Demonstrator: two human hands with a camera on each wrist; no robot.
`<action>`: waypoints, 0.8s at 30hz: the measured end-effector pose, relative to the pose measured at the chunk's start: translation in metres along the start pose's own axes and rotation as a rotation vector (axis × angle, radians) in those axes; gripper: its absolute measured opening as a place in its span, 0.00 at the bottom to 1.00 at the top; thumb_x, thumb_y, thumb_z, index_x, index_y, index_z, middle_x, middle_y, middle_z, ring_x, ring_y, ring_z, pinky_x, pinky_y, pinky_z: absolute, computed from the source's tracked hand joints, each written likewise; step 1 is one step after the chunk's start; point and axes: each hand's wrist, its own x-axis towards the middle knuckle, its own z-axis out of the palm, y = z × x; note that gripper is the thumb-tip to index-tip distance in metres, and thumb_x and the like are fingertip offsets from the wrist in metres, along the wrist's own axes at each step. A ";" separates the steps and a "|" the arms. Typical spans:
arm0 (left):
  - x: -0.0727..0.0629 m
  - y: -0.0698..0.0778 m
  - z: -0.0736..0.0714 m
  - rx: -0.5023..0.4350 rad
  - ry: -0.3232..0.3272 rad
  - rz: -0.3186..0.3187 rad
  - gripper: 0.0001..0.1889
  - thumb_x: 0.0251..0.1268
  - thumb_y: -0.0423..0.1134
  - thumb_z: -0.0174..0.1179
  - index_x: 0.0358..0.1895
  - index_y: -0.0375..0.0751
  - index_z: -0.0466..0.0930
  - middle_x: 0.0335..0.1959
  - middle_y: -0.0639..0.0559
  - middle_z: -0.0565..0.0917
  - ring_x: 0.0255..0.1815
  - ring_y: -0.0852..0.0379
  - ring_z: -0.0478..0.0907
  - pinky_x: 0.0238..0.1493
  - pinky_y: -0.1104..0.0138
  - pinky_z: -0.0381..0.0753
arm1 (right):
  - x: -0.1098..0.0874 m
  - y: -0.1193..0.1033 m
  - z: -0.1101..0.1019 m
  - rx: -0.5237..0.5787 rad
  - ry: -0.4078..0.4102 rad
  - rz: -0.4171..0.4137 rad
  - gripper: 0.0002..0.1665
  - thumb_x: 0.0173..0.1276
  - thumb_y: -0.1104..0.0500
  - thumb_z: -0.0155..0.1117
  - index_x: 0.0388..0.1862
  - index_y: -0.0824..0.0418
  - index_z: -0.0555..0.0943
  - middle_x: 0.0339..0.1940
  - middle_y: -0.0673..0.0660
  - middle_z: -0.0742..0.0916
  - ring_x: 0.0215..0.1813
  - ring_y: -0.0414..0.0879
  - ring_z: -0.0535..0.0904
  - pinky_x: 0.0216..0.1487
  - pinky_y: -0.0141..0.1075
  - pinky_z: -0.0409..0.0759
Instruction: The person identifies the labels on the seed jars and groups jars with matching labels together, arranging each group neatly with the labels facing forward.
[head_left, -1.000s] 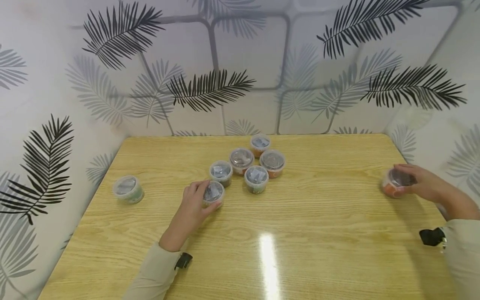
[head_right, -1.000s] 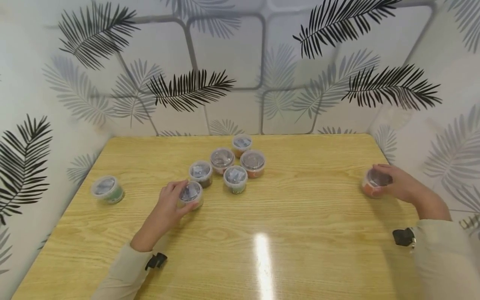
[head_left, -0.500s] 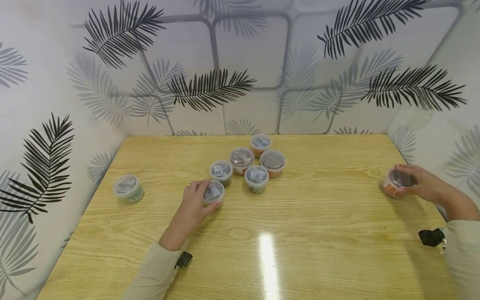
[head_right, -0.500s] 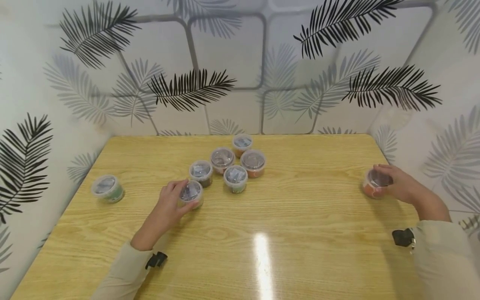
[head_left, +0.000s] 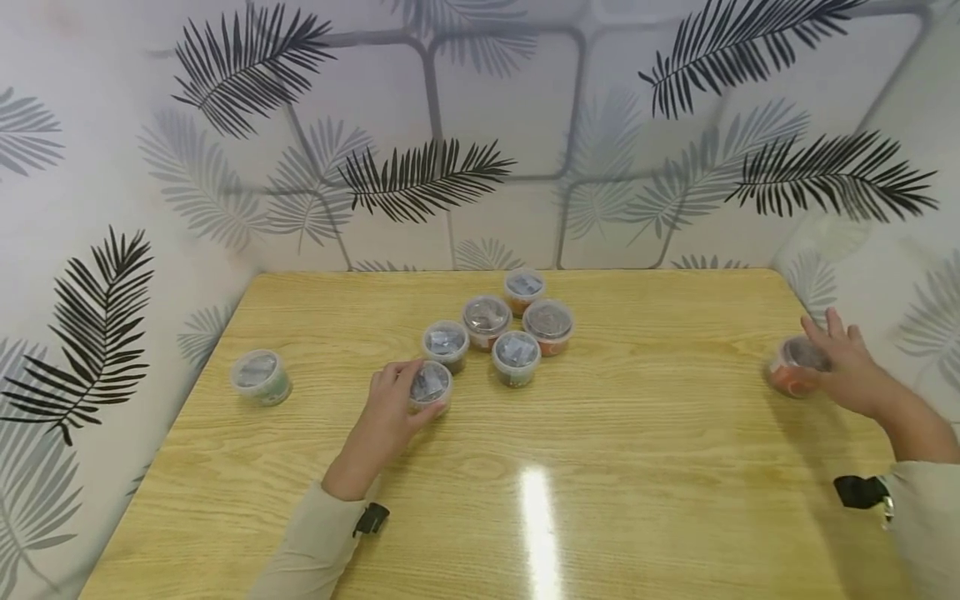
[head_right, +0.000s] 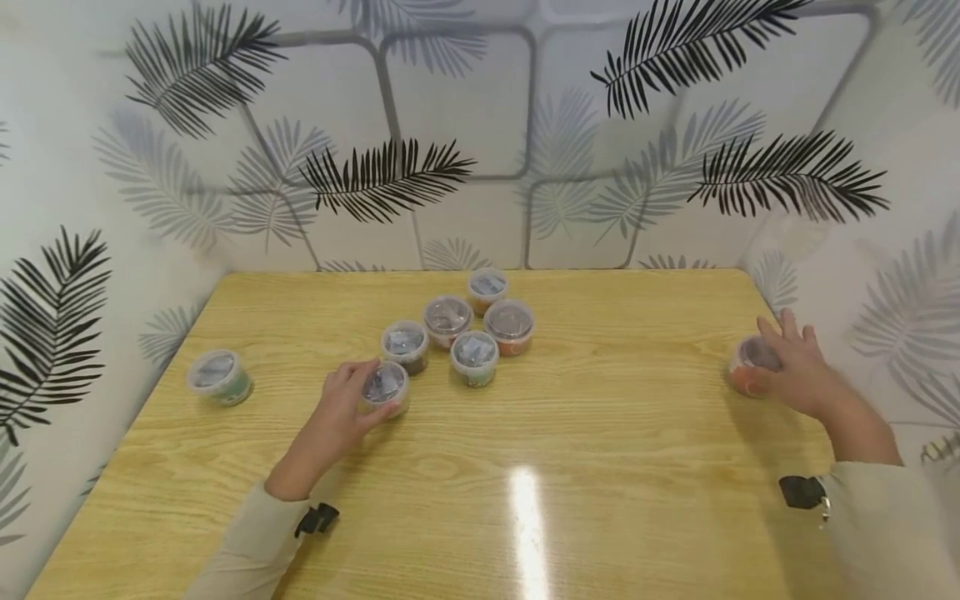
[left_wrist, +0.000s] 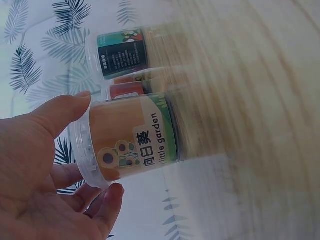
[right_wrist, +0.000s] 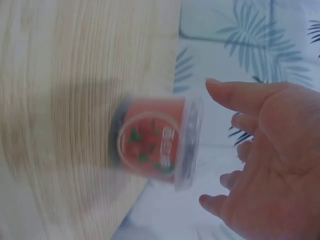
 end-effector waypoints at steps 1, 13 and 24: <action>0.000 0.000 0.001 0.002 0.009 0.006 0.37 0.56 0.48 0.66 0.65 0.32 0.64 0.57 0.39 0.68 0.55 0.45 0.62 0.50 0.55 0.73 | -0.001 -0.003 0.003 -0.005 0.027 -0.027 0.50 0.70 0.53 0.55 0.70 0.73 0.35 0.66 0.73 0.25 0.60 0.77 0.16 0.55 0.72 0.28; -0.012 0.014 0.009 0.016 -0.014 0.053 0.36 0.55 0.48 0.66 0.64 0.35 0.65 0.56 0.41 0.69 0.55 0.45 0.64 0.50 0.57 0.75 | 0.009 -0.102 0.069 -0.113 0.133 -0.357 0.27 0.67 0.61 0.60 0.62 0.71 0.69 0.65 0.74 0.65 0.63 0.72 0.58 0.55 0.66 0.60; -0.025 0.030 0.019 -0.027 -0.096 0.103 0.36 0.55 0.53 0.65 0.64 0.39 0.65 0.55 0.44 0.69 0.53 0.49 0.65 0.49 0.60 0.75 | 0.011 -0.178 0.136 -0.012 -0.058 -0.450 0.24 0.69 0.60 0.57 0.63 0.63 0.70 0.62 0.62 0.73 0.64 0.59 0.66 0.59 0.54 0.68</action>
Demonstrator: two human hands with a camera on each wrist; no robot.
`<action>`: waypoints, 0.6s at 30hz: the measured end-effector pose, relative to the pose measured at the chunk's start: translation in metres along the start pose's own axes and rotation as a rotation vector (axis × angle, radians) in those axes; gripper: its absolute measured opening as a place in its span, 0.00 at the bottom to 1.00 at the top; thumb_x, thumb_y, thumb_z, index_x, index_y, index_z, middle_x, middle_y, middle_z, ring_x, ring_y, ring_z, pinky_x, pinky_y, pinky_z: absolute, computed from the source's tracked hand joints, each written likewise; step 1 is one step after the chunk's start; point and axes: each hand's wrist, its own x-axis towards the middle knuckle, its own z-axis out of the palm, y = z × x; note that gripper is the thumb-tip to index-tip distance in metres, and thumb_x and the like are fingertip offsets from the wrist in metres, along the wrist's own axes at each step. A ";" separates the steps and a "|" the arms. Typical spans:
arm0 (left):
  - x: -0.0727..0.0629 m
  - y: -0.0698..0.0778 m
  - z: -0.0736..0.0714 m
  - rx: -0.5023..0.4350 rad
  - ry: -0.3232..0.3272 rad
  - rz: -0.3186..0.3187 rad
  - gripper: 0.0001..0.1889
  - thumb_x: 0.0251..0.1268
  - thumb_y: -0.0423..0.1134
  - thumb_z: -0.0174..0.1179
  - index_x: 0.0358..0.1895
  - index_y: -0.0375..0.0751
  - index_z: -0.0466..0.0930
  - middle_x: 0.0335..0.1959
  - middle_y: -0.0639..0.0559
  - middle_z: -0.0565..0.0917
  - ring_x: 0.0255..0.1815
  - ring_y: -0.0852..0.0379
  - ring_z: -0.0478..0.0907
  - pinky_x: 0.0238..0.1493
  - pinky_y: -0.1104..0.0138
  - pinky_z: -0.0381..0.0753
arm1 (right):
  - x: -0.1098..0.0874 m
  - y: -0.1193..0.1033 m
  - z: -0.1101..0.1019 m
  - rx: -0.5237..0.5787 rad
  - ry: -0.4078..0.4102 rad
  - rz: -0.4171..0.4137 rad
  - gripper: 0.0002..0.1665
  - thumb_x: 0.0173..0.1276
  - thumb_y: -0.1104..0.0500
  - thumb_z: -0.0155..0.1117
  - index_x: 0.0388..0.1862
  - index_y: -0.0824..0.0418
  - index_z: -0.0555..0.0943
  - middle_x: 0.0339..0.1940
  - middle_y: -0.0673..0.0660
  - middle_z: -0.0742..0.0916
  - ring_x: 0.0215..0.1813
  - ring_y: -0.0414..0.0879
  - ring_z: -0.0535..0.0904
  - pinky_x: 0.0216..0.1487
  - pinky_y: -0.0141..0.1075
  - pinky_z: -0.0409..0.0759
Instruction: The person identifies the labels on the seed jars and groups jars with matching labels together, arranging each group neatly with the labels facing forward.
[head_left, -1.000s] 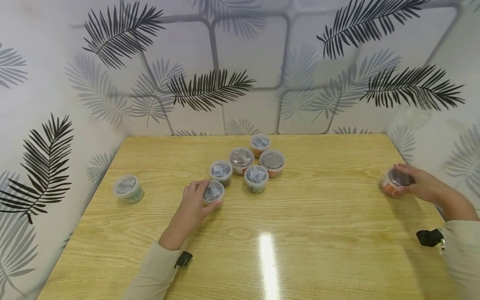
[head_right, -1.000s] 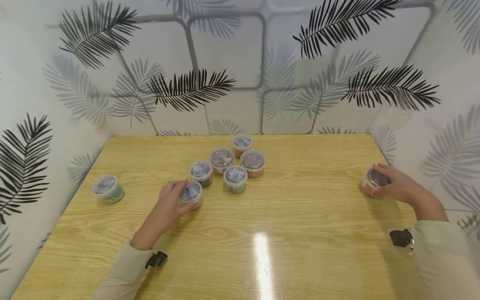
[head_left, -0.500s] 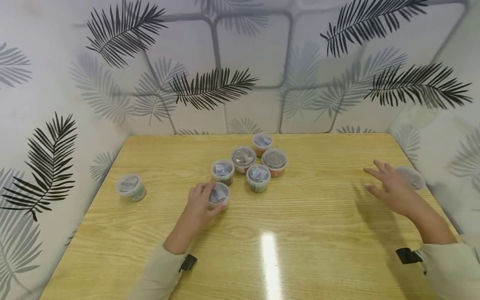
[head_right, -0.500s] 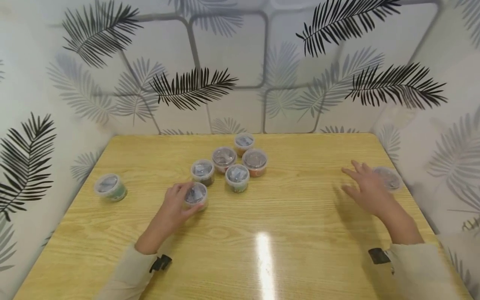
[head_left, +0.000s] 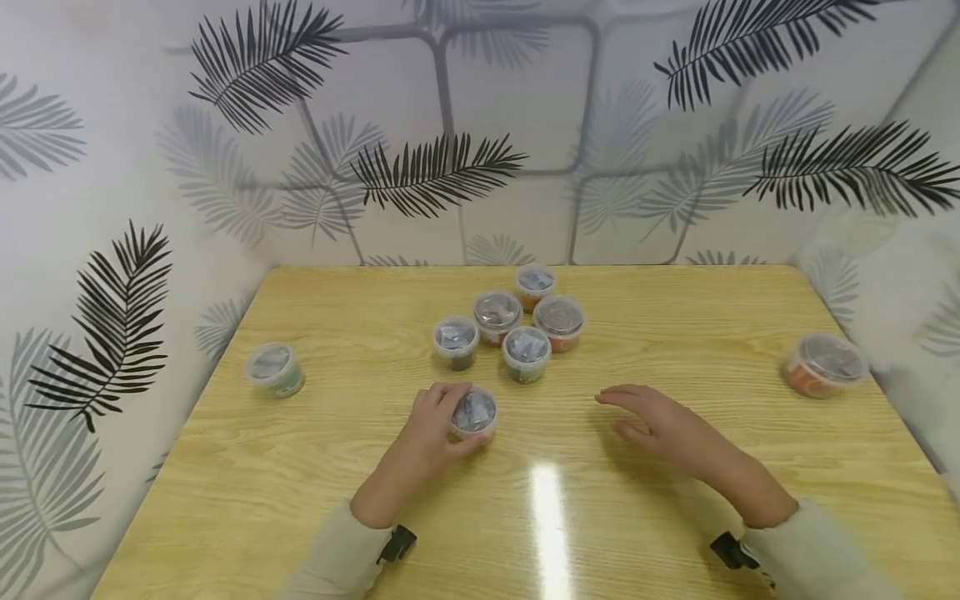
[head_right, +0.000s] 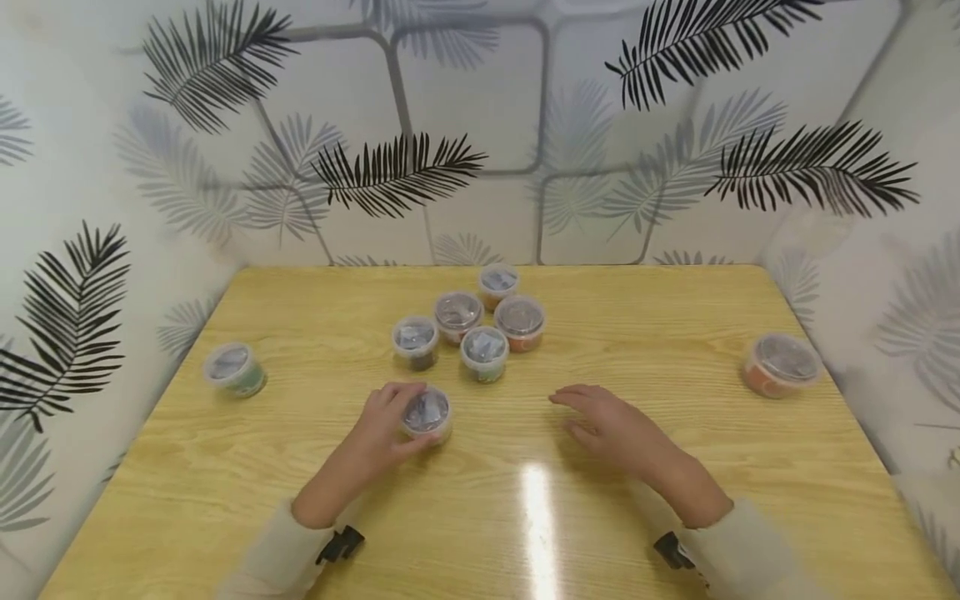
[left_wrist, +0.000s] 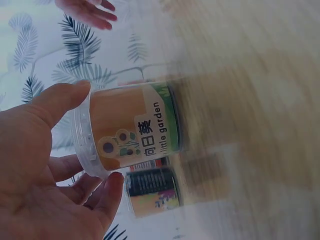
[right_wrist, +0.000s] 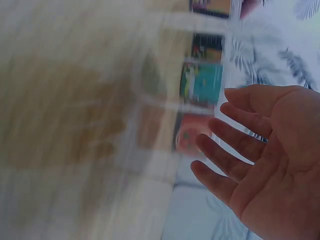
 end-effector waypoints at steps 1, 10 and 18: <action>-0.001 0.003 0.001 -0.013 -0.016 0.014 0.36 0.55 0.53 0.65 0.64 0.39 0.65 0.56 0.44 0.69 0.53 0.49 0.65 0.49 0.60 0.75 | 0.001 -0.005 0.004 0.012 -0.012 -0.011 0.24 0.69 0.59 0.57 0.63 0.63 0.71 0.62 0.61 0.74 0.64 0.58 0.66 0.59 0.53 0.68; -0.008 0.018 0.011 -0.080 -0.096 0.090 0.39 0.56 0.50 0.65 0.67 0.36 0.60 0.63 0.43 0.64 0.62 0.47 0.60 0.59 0.56 0.69 | 0.014 -0.042 0.029 0.043 -0.024 -0.125 0.26 0.69 0.56 0.58 0.64 0.61 0.71 0.61 0.57 0.75 0.63 0.52 0.69 0.60 0.47 0.69; -0.006 0.022 0.015 -0.162 -0.172 0.117 0.41 0.55 0.54 0.63 0.67 0.37 0.58 0.64 0.45 0.63 0.63 0.50 0.63 0.61 0.59 0.67 | 0.028 -0.058 0.041 0.111 0.006 -0.159 0.34 0.66 0.45 0.58 0.67 0.58 0.67 0.64 0.51 0.72 0.65 0.44 0.65 0.63 0.40 0.66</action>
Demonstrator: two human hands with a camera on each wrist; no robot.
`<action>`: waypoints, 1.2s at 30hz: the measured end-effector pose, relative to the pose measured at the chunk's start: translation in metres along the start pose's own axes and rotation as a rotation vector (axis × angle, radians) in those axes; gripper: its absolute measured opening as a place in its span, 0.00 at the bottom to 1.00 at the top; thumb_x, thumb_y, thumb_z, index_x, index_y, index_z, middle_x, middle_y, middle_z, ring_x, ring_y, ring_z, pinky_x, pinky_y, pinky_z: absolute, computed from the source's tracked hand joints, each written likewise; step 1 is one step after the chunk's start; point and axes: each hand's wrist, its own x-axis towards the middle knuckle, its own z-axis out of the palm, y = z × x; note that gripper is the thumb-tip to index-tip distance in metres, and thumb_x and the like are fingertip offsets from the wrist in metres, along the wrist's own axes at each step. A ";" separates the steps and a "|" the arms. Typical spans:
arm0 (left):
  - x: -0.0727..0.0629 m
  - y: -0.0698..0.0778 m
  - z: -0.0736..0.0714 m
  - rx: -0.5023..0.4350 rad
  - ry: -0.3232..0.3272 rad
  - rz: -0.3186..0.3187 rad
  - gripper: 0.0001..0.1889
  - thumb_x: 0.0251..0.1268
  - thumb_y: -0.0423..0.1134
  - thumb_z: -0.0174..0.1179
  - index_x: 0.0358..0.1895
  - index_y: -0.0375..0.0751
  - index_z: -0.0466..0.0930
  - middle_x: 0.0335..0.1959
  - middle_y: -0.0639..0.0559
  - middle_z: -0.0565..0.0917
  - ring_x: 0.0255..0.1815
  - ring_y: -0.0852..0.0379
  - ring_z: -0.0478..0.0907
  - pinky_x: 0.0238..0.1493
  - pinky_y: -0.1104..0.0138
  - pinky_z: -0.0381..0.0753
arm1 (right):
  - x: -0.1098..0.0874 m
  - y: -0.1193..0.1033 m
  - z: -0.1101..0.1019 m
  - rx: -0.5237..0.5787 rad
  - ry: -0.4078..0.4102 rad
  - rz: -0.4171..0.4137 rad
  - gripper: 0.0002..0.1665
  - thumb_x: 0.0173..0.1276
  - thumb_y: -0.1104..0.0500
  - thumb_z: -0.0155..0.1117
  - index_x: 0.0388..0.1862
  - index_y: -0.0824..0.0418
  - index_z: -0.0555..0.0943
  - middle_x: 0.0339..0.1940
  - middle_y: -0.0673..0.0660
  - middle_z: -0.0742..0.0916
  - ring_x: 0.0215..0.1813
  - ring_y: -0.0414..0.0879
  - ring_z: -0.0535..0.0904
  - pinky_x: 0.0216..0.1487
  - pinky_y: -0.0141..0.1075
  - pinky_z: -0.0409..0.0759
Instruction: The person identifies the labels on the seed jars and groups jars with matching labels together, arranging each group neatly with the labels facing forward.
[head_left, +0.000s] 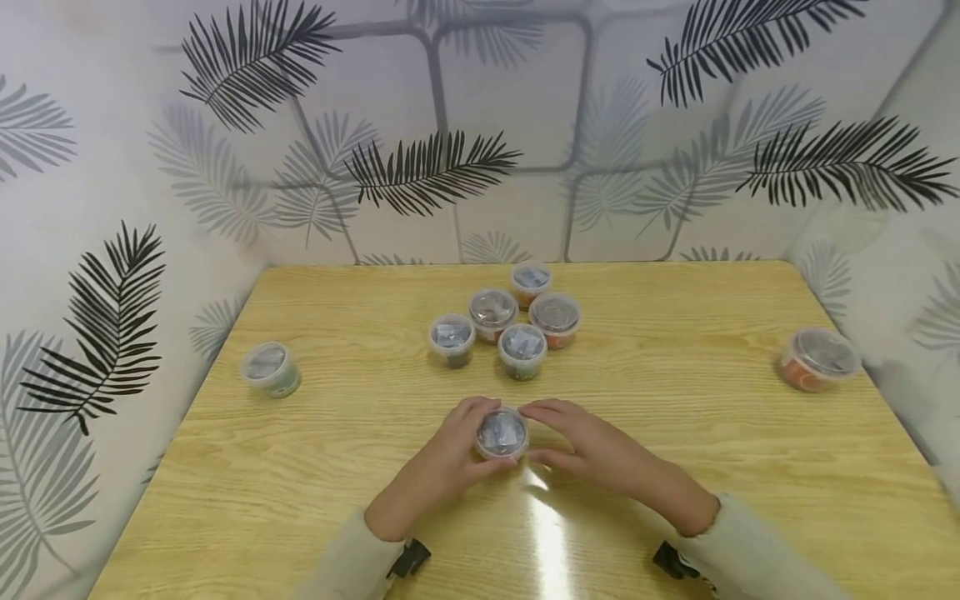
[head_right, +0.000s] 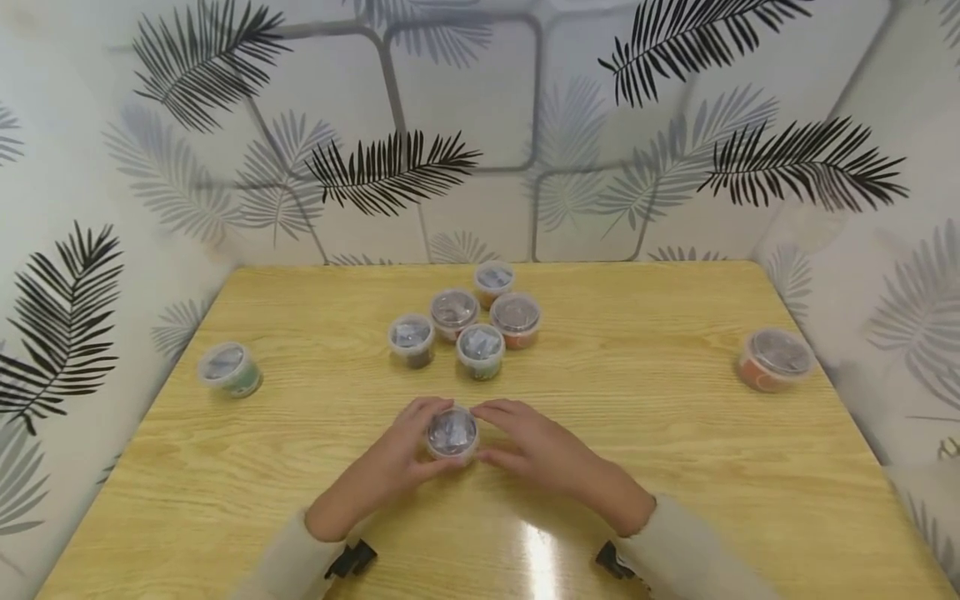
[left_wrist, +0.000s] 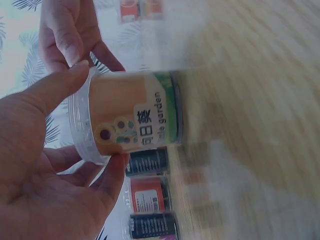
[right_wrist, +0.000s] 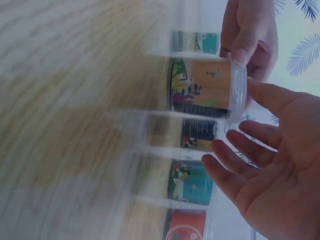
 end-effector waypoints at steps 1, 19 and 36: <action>0.000 0.000 0.000 -0.011 -0.011 0.003 0.41 0.55 0.56 0.62 0.68 0.37 0.58 0.64 0.46 0.63 0.63 0.51 0.63 0.61 0.60 0.67 | 0.002 -0.001 0.002 0.015 -0.006 -0.001 0.35 0.66 0.45 0.59 0.67 0.57 0.67 0.65 0.50 0.72 0.65 0.43 0.65 0.63 0.39 0.66; -0.002 0.008 -0.008 -0.352 -0.057 -0.018 0.39 0.54 0.56 0.63 0.67 0.43 0.62 0.63 0.57 0.69 0.58 0.58 0.70 0.57 0.63 0.71 | 0.000 0.002 0.006 0.450 -0.037 0.011 0.36 0.64 0.49 0.63 0.69 0.52 0.64 0.65 0.51 0.70 0.63 0.46 0.67 0.57 0.37 0.73; -0.008 0.022 -0.010 -0.589 0.057 -0.011 0.32 0.63 0.42 0.60 0.67 0.42 0.56 0.63 0.50 0.64 0.60 0.52 0.66 0.59 0.63 0.70 | -0.005 -0.028 -0.010 0.701 0.222 0.087 0.30 0.61 0.64 0.65 0.63 0.64 0.70 0.57 0.59 0.74 0.54 0.55 0.71 0.53 0.39 0.76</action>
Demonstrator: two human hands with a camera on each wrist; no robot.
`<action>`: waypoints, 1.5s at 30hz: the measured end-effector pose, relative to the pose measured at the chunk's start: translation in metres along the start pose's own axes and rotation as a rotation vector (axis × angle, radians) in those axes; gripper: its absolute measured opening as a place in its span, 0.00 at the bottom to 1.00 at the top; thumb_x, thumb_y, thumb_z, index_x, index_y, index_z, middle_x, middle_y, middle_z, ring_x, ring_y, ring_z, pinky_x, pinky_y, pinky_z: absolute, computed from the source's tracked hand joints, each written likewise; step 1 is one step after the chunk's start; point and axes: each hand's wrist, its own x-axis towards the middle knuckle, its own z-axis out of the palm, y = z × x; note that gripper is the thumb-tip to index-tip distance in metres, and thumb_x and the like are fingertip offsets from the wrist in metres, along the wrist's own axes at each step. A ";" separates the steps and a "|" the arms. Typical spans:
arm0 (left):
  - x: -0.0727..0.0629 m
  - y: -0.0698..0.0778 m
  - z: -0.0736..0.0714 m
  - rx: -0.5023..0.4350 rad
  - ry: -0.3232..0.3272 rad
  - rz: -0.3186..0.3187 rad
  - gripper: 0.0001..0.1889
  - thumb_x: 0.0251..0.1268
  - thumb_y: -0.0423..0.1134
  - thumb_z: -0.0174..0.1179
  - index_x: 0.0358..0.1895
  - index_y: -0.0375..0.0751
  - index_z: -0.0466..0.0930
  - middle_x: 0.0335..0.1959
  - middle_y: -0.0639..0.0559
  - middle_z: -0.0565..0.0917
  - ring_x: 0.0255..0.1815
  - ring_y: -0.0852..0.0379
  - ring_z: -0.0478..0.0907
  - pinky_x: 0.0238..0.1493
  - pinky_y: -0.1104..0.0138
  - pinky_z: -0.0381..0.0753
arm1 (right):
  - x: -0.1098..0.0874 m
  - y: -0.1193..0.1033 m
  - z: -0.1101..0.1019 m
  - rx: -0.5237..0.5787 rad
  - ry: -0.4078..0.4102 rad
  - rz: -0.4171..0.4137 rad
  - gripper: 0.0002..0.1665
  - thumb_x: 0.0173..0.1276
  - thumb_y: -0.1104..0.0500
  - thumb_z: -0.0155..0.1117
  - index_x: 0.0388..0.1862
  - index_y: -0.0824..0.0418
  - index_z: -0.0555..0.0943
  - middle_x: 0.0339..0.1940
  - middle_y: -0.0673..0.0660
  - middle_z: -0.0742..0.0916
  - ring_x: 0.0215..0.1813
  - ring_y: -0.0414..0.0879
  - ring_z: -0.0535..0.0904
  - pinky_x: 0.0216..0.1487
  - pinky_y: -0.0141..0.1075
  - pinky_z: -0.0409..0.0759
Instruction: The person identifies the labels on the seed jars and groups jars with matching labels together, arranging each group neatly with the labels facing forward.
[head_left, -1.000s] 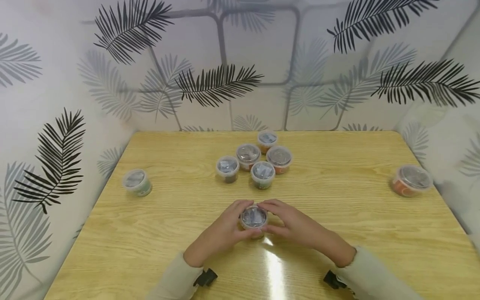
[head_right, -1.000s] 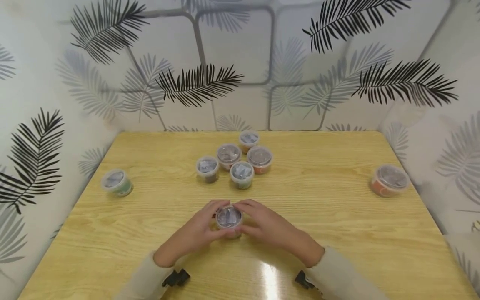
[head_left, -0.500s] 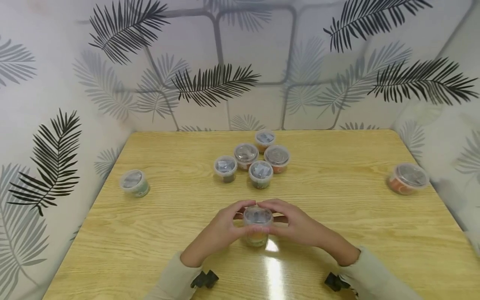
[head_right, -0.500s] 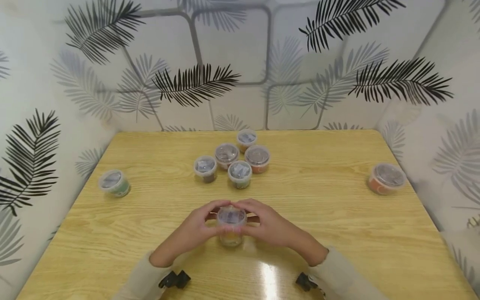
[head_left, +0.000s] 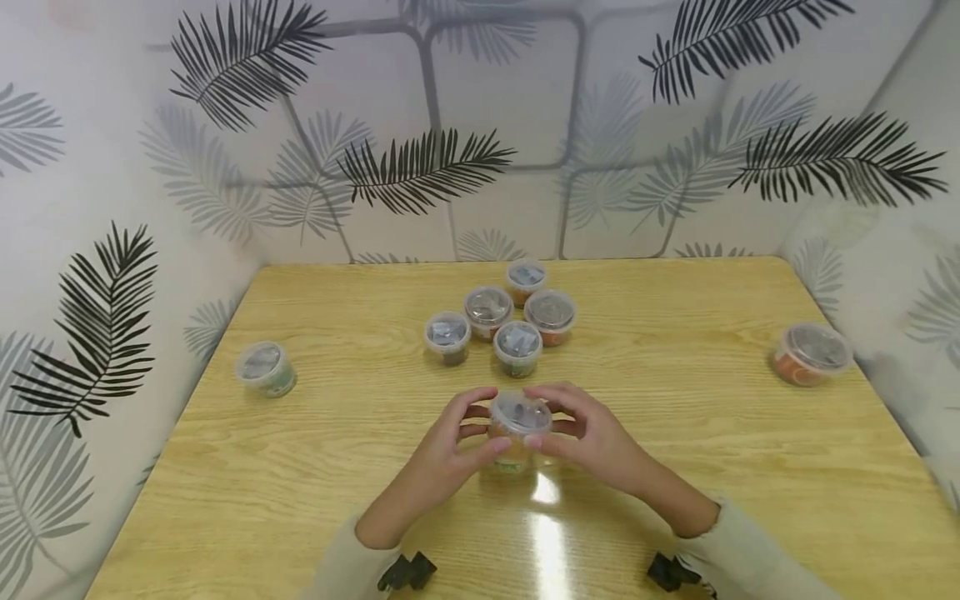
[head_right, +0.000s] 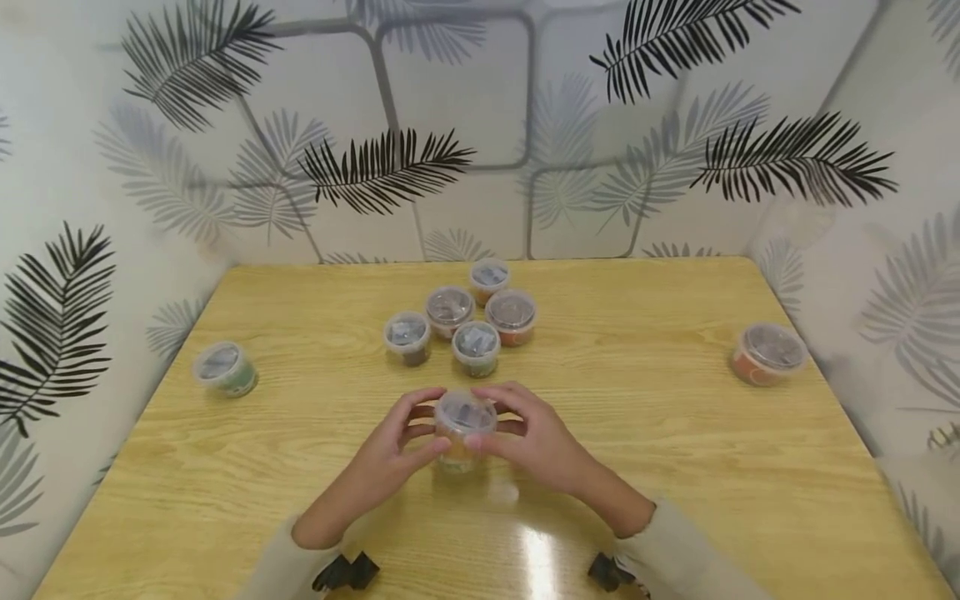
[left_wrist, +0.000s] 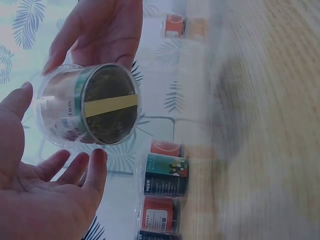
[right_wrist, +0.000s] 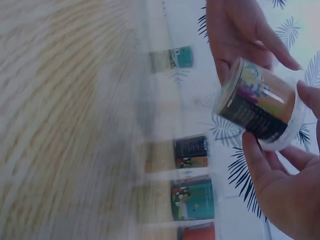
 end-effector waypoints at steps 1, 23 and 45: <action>-0.002 -0.001 0.000 -0.009 0.013 0.003 0.32 0.63 0.41 0.60 0.67 0.43 0.56 0.64 0.49 0.63 0.61 0.51 0.65 0.59 0.61 0.70 | 0.000 0.002 0.000 0.019 0.018 0.008 0.30 0.61 0.64 0.65 0.63 0.63 0.70 0.57 0.59 0.73 0.55 0.54 0.71 0.53 0.38 0.77; -0.015 -0.008 0.016 -0.221 0.104 0.232 0.30 0.61 0.25 0.57 0.64 0.33 0.54 0.60 0.39 0.61 0.58 0.50 0.66 0.60 0.64 0.69 | -0.002 -0.014 0.008 0.199 0.085 0.177 0.30 0.67 0.56 0.59 0.67 0.57 0.65 0.60 0.58 0.73 0.57 0.54 0.71 0.56 0.46 0.72; -0.017 0.010 0.023 0.012 0.142 0.314 0.34 0.50 0.18 0.63 0.61 0.27 0.57 0.58 0.37 0.63 0.59 0.48 0.63 0.59 0.61 0.70 | -0.003 -0.012 -0.008 0.042 0.014 0.210 0.25 0.69 0.53 0.57 0.65 0.52 0.70 0.62 0.53 0.73 0.59 0.54 0.70 0.53 0.43 0.76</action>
